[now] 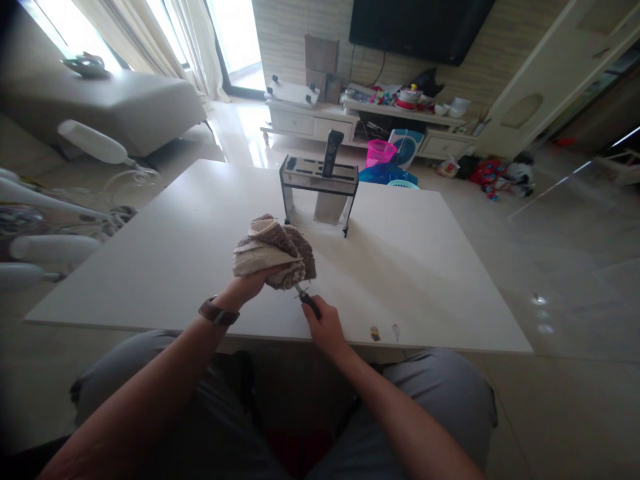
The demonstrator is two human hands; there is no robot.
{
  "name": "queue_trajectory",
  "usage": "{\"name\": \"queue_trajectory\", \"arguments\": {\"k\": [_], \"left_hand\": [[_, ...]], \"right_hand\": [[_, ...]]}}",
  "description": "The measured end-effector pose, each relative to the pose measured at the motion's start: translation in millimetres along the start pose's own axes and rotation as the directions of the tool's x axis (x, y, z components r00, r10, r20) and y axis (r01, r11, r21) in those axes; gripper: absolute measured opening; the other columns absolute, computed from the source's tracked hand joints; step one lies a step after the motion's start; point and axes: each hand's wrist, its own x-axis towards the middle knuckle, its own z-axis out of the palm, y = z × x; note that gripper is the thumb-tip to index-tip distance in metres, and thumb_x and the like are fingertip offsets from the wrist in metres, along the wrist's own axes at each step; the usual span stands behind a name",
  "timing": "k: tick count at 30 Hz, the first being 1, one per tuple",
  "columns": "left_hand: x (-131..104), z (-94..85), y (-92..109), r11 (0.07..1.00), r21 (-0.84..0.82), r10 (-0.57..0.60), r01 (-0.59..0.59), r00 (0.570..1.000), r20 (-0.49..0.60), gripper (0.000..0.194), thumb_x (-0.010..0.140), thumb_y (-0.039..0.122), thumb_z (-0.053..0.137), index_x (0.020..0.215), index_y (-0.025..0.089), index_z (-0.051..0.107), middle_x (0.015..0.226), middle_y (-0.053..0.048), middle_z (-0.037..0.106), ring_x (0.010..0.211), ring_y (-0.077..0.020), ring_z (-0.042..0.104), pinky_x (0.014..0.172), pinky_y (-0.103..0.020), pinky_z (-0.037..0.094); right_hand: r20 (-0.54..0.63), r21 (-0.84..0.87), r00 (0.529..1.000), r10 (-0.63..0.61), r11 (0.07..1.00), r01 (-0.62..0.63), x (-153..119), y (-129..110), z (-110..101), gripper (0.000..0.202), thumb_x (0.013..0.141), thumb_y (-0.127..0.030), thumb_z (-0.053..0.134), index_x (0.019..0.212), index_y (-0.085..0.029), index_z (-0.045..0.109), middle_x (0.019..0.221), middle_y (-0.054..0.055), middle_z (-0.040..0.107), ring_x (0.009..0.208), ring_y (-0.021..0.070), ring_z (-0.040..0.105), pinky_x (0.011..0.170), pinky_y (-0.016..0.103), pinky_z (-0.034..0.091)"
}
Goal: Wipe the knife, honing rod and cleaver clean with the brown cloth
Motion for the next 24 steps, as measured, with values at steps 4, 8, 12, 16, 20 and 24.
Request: {"name": "queue_trajectory", "arguments": {"k": [4, 8, 12, 16, 20, 24], "left_hand": [[7, -5.2, 17, 0.994, -0.099, 0.043, -0.052, 0.994, -0.098, 0.046, 0.057, 0.023, 0.095, 0.101, 0.018, 0.080, 0.116, -0.007, 0.078, 0.118, -0.0292, 0.069, 0.111, -0.044, 0.052], [6, 0.1, 25, 0.978, -0.199, 0.021, -0.060, 0.981, -0.193, 0.046, 0.050, 0.018, 0.096, 0.092, 0.021, 0.078, 0.112, -0.006, 0.079, 0.123, -0.0327, 0.067, 0.113, -0.047, 0.051], [0, 7.2, 18, 0.978, -0.206, -0.017, -0.019, 0.986, -0.168, 0.045, 0.050, 0.020, 0.096, 0.092, 0.020, 0.079, 0.113, -0.007, 0.079, 0.122, -0.0342, 0.067, 0.112, -0.050, 0.051], [-11, 13.4, 1, 0.992, -0.094, -0.091, 0.087, 0.995, -0.035, 0.047, 0.058, 0.028, 0.095, 0.102, 0.019, 0.080, 0.120, -0.009, 0.078, 0.125, -0.0337, 0.066, 0.115, -0.050, 0.047], [-25, 24.3, -7, 0.991, 0.010, -0.133, 0.133, 0.987, 0.086, 0.046, 0.066, 0.033, 0.092, 0.108, 0.019, 0.079, 0.128, -0.012, 0.075, 0.127, -0.0354, 0.065, 0.115, -0.053, 0.045], [-35, 34.4, 2, 0.988, 0.091, -0.135, 0.127, 0.988, 0.078, 0.045, 0.066, 0.033, 0.093, 0.106, 0.020, 0.079, 0.131, -0.013, 0.073, 0.130, -0.0368, 0.063, 0.117, -0.053, 0.041]], "right_hand": [[0.027, 0.001, 1.000, -0.015, 1.000, 0.015, -2, 1, 0, 0.031, 0.099, -0.046, 0.052, 0.089, -0.019, 0.064, 0.069, -0.002, 0.057, 0.063, 0.0139, 0.049, 0.062, 0.027, 0.034], [0.033, -0.025, 0.999, -0.024, 0.999, 0.024, -5, 0, 1, 0.029, 0.099, -0.043, 0.053, 0.085, -0.019, 0.062, 0.066, -0.002, 0.055, 0.061, 0.0132, 0.048, 0.060, 0.027, 0.032], [0.032, -0.038, 0.999, -0.033, 0.999, 0.034, -7, -1, 1, 0.031, 0.099, -0.044, 0.052, 0.083, -0.019, 0.062, 0.065, -0.002, 0.054, 0.060, 0.0129, 0.048, 0.059, 0.026, 0.031], [0.021, -0.040, 1.000, -0.020, 0.999, 0.020, -6, 1, 1, 0.031, 0.099, -0.044, 0.051, 0.087, -0.018, 0.064, 0.066, -0.001, 0.057, 0.060, 0.0141, 0.051, 0.058, 0.027, 0.032], [-0.016, -0.017, 1.000, -0.013, 1.000, 0.013, -4, 2, 2, 0.029, 0.098, -0.042, 0.052, 0.097, -0.017, 0.068, 0.076, 0.004, 0.069, 0.068, 0.0183, 0.060, 0.064, 0.028, 0.040], [-0.037, 0.009, 0.999, -0.015, 1.000, 0.015, -4, 3, 2, 0.029, 0.098, -0.039, 0.053, 0.104, -0.017, 0.070, 0.088, 0.008, 0.076, 0.076, 0.0213, 0.066, 0.070, 0.030, 0.045]]}}
